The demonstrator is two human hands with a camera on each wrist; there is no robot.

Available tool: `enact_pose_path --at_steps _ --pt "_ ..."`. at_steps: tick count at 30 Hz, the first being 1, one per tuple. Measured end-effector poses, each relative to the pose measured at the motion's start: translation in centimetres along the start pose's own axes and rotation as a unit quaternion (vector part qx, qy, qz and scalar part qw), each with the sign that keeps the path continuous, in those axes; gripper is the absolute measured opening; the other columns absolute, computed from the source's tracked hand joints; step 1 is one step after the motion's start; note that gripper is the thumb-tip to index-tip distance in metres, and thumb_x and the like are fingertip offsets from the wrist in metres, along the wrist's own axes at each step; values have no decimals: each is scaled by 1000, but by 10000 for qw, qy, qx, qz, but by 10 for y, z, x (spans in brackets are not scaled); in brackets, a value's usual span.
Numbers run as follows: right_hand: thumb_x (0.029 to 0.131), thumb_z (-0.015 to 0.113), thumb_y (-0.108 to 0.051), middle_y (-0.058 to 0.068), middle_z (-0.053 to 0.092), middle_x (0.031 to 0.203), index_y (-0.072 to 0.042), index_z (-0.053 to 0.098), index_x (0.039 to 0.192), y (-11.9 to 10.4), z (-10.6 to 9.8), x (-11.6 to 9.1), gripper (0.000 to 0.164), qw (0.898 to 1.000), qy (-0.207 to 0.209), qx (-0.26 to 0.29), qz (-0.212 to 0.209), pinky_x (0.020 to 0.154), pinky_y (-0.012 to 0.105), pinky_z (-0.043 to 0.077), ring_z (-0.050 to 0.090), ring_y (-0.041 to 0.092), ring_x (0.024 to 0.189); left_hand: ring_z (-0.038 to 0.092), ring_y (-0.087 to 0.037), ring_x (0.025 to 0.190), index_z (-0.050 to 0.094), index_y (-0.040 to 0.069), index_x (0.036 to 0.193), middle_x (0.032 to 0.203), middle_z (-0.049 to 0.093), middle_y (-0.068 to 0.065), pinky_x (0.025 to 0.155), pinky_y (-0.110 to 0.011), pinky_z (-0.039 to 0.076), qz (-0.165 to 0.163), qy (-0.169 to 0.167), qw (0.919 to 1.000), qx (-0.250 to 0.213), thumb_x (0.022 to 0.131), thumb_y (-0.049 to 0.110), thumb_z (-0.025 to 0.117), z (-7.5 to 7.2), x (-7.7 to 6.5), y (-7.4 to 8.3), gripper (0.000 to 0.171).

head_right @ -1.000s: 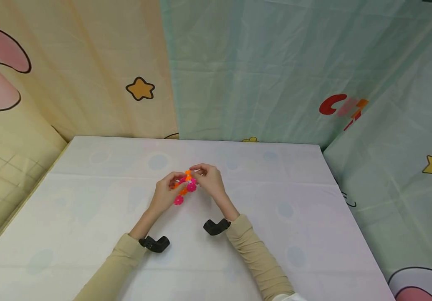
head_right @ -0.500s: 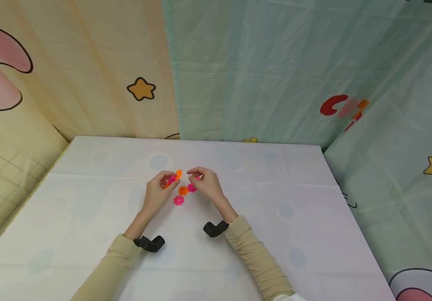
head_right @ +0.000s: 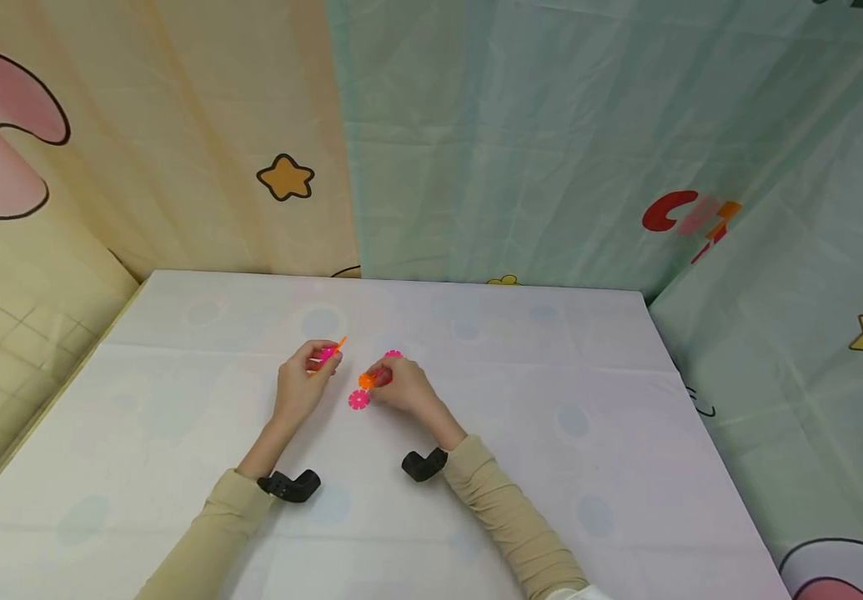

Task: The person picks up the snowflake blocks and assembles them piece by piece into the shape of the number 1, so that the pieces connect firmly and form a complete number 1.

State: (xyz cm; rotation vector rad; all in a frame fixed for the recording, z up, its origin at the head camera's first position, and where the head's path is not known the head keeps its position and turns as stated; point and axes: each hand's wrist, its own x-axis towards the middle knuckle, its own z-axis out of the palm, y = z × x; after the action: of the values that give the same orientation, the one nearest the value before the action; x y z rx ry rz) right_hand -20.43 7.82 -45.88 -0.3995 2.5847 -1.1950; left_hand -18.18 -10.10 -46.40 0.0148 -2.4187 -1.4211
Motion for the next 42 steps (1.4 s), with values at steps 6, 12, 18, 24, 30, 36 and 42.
enact_pose_path --at_steps 6,12,18,24,30,36,42 --pt "78 79 -16 5 67 91 -7 68 109 -3 6 -1 35 9991 -75 -421 39 67 23 51 59 15 80 64 -25 85 67 11 110 95 70 -9 73 -32 51 -57 -24 10000 65 90 22 67 -2 -2 -1 23" --pt "77 80 -15 5 68 94 -7 69 108 -7 9 -1 33 9986 -42 -523 -4 69 23 52 60 16 82 64 -24 84 68 11 111 93 71 -8 71 -31 51 -45 -13 9999 95 90 22 68 -4 -2 -1 23" --pt "78 79 -17 5 70 96 -9 69 106 -10 11 -2 32 9982 -108 -575 -118 71 24 53 63 16 85 64 -24 83 67 11 111 93 71 -8 70 -31 51 9 -5 10000 67 91 22 67 -5 -2 -1 23" --pt "77 79 -17 3 70 95 -10 69 105 -11 12 -1 30 9977 -102 -665 -51 72 25 51 63 15 85 63 -24 84 67 11 111 93 70 -9 70 -30 50 -7 -5 10000 97 90 22 67 -5 -1 -2 23" --pt "78 79 -21 3 69 97 -11 71 109 -10 12 2 33 9960 -299 -843 73 70 24 49 58 14 83 64 -23 82 68 12 110 91 71 -9 68 -29 49 11 29 10000 94 89 23 68 -5 -1 0 23" --pt "78 79 -21 2 69 95 -11 74 104 -11 11 2 29 9950 -510 -856 43 67 24 47 55 15 80 64 -24 82 67 11 111 90 70 -8 69 -27 50 -23 -79 10000 -47 91 22 67 -5 -2 2 23" --pt "78 80 -18 1 68 92 -10 70 98 -7 11 1 24 9968 -427 -664 -108 69 23 49 57 13 79 66 -22 77 67 10 110 89 70 -8 65 -23 50 -2 -124 9997 -197 91 22 66 -4 -4 1 23"
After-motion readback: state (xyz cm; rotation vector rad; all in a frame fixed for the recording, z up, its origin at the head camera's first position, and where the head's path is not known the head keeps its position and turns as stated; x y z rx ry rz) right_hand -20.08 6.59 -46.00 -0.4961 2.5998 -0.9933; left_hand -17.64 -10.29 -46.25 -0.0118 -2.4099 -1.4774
